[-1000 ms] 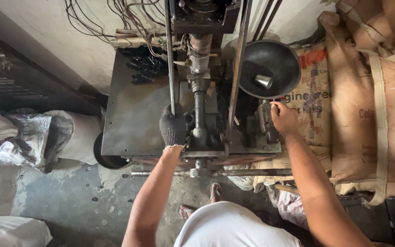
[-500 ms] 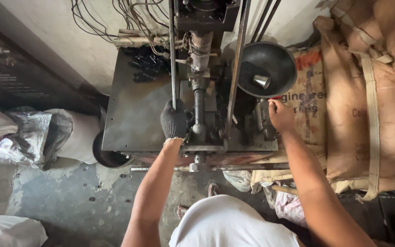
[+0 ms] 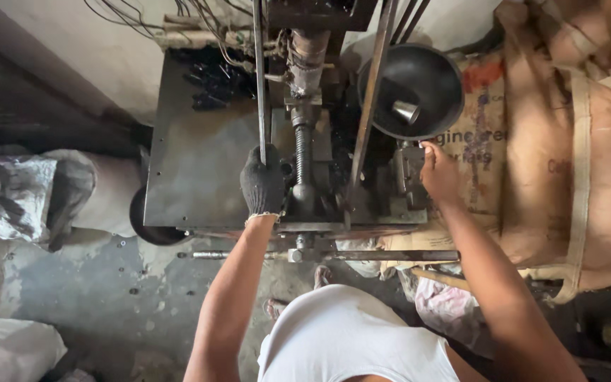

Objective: The person operates a manual press machine by placing small metal pieces into a mold, pulling a lever to activate the press, and removing the formed parts. The person repeats this cycle multiple times, handling the metal pieces and operating the lever with both hands.

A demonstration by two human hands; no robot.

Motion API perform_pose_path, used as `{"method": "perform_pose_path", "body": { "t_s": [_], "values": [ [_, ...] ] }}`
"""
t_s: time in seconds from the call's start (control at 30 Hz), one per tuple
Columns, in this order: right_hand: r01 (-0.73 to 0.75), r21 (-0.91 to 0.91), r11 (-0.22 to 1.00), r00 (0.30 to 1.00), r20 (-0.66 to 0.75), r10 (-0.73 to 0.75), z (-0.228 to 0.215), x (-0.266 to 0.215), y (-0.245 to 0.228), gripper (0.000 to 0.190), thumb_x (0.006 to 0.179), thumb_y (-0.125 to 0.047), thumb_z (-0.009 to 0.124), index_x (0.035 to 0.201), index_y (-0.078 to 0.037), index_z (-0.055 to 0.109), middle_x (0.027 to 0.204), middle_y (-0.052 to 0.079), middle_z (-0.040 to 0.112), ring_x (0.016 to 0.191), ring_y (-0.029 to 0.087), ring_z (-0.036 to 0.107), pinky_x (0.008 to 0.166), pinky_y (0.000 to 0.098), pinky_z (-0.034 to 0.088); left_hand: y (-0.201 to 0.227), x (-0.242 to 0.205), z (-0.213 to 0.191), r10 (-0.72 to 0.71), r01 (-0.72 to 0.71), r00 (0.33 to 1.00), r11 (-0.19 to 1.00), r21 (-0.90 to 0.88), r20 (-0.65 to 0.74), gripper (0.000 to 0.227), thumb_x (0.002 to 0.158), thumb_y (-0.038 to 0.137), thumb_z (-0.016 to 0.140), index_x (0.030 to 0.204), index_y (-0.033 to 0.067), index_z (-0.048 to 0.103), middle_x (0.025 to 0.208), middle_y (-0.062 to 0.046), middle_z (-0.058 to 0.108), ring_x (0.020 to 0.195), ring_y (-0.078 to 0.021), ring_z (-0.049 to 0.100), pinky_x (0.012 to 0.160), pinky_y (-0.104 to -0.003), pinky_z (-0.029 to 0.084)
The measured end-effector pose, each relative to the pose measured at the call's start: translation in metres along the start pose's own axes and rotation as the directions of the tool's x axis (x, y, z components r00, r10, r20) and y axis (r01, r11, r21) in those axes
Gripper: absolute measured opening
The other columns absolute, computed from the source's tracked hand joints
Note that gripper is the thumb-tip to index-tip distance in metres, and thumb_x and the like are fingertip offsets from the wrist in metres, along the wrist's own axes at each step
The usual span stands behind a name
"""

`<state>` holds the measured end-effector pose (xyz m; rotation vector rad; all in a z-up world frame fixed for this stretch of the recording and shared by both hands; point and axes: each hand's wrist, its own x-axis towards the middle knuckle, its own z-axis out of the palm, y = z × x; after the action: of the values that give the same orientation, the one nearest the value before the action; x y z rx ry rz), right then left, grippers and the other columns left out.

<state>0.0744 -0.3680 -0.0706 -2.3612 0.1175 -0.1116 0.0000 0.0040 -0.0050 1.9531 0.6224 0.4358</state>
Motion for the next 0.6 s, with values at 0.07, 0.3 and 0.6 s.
{"method": "perform_pose_path", "body": {
  "t_s": [0.07,0.3,0.6],
  "values": [
    [0.087,0.034,0.996,0.995,-0.043,-0.085,0.000,-0.003,-0.001,0.036,0.111,-0.031,0.046,0.126,-0.010,0.070,0.065,0.009,0.064,0.059,0.021,0.066,0.064,0.0386,0.052,0.003,-0.002,-0.002,-0.008,0.008,1.000,1.000,-0.007,0.005,0.034,0.100,0.038,0.057,0.106,0.0073,0.071,0.084,-0.019,0.074,0.081,-0.0377,0.073,0.071,-0.046,0.054],
    [0.434,-0.393,0.811,0.768,-0.309,-0.561,0.006,-0.002,0.010,0.035,0.128,-0.032,0.035,0.128,-0.014,0.065,0.100,0.010,0.076,0.088,0.023,0.072,0.085,0.0350,0.056,-0.002,0.001,0.000,0.021,-0.021,1.000,0.998,-0.052,0.001,0.030,0.099,0.033,0.060,0.108,0.0070,0.071,0.085,-0.018,0.074,0.079,-0.0334,0.074,0.069,-0.042,0.054],
    [0.128,-0.430,0.894,0.929,0.367,0.044,0.007,0.023,0.078,0.053,0.097,-0.042,0.067,0.131,-0.002,0.061,0.102,0.025,0.069,0.101,0.042,0.067,0.084,0.0470,0.051,-0.018,0.009,0.003,0.154,-0.154,0.988,0.986,-0.069,-0.005,0.028,0.099,0.032,0.060,0.108,0.0063,0.069,0.087,-0.020,0.073,0.081,-0.0373,0.072,0.071,-0.044,0.054]
  ]
}}
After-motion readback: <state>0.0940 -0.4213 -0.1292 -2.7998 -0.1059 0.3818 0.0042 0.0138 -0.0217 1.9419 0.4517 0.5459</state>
